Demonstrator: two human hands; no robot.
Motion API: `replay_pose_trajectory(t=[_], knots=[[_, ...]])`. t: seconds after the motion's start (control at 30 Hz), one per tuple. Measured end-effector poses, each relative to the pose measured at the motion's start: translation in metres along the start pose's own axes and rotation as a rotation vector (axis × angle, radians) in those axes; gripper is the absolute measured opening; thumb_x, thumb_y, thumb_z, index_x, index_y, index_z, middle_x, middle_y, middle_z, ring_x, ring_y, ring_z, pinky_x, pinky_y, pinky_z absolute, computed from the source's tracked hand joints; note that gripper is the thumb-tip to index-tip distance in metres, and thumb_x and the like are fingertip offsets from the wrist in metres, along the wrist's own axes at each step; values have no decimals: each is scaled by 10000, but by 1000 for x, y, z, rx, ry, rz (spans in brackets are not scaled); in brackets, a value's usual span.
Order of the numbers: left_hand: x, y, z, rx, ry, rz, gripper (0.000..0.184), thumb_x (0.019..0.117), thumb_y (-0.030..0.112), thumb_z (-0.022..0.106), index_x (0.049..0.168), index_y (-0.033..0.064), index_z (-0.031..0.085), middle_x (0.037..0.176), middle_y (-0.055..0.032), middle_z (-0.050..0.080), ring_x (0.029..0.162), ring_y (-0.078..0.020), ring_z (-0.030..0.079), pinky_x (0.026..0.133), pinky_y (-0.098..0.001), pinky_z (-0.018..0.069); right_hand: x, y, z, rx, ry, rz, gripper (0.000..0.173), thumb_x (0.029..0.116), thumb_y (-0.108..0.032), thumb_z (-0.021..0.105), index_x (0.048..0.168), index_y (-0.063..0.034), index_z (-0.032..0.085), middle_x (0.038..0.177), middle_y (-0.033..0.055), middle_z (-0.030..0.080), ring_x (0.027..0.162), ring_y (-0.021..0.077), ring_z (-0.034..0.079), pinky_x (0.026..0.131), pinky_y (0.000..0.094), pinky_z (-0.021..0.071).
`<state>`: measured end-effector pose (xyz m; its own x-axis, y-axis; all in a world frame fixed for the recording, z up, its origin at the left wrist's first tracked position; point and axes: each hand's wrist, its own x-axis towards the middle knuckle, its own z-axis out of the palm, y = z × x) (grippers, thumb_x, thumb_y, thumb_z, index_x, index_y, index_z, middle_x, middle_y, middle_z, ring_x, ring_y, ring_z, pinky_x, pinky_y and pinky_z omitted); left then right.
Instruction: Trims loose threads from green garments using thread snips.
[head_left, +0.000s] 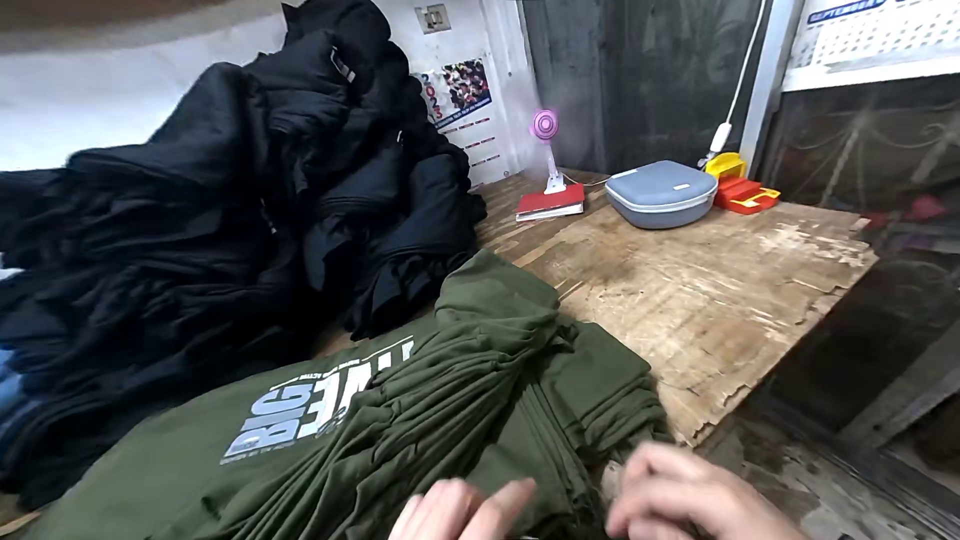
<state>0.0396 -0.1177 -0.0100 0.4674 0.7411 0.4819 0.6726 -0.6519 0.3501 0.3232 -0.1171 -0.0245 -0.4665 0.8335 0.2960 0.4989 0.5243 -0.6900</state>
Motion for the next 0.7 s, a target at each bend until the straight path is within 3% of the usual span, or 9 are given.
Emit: replay_pose_trajectory(t=[0.07, 0.13, 0.17, 0.23, 0.3, 0.37, 0.43, 0.57, 0.7], knots=[[11, -9, 6, -21, -10, 3, 239, 897, 225, 763, 1101, 101, 768, 874, -98, 671, 821, -241, 649, 765, -426, 533, 16, -8, 17, 114, 280, 59, 260, 1073, -203, 530, 1024, -102, 765, 1066, 51, 659, 974, 112, 637, 833, 293, 559], [15, -14, 7, -57, -42, -1, 127, 931, 200, 743, 992, 93, 776, 838, -78, 698, 799, -209, 668, 756, -401, 546, 29, -12, 35, 169, 367, 164, 362, 1084, -283, 489, 960, -115, 784, 1045, 38, 656, 1003, 135, 618, 863, 338, 528], [16, -16, 4, -74, -56, -3, 118, 937, 188, 737, 980, 85, 773, 840, -77, 703, 798, -199, 671, 759, -394, 556, 33, -13, 43, 202, 348, 215, 403, 1078, -332, 490, 936, -112, 796, 1066, 53, 669, 1066, 180, 612, 931, 403, 507], [16, -19, -2, -103, -63, -2, 117, 935, 177, 740, 982, 75, 775, 840, -80, 699, 794, -188, 665, 757, -372, 557, 37, -15, 55, 275, 302, 270, 402, 1029, -405, 589, 892, -99, 811, 1140, 80, 663, 1154, 221, 582, 997, 443, 476], [18, -22, -9, -127, -65, 3, 158, 918, 178, 756, 1035, 74, 771, 884, -92, 698, 830, -190, 665, 765, -359, 557, 35, -18, 60, 363, 352, 271, 279, 947, -338, 729, 841, -90, 800, 1176, 75, 659, 1153, 181, 586, 976, 377, 495], [22, -22, -18, -123, -74, 5, 318, 905, 222, 775, 1178, 66, 730, 998, -131, 686, 917, -217, 658, 819, -383, 558, 34, -19, 61, 417, 448, 259, 197, 923, -249, 756, 828, -78, 782, 1177, 82, 668, 1074, 133, 639, 882, 297, 557], [30, -19, -26, -66, -75, 17, 344, 949, 292, 748, 1235, 104, 724, 1063, -121, 679, 977, -200, 656, 860, -356, 563, 32, -16, 60, 416, 522, 254, 183, 938, -224, 739, 834, -77, 769, 1182, 82, 658, 1065, 115, 640, 874, 271, 560], [49, -8, -21, 54, -169, 57, 210, 953, 247, 721, 1141, 166, 770, 1057, -70, 716, 983, -245, 685, 866, -463, 558, 33, -14, 66, 236, 680, 163, 175, 931, -234, 753, 812, -107, 766, 1155, 58, 660, 1148, 139, 585, 968, 305, 505], [54, -3, -9, 59, -191, 69, 117, 930, 222, 723, 1025, 208, 790, 957, -2, 723, 923, -200, 691, 805, -426, 557, 32, -11, 66, 25, 743, 35, 162, 908, -254, 779, 791, -144, 770, 1100, 43, 671, 1113, 144, 579, 957, 313, 483]])
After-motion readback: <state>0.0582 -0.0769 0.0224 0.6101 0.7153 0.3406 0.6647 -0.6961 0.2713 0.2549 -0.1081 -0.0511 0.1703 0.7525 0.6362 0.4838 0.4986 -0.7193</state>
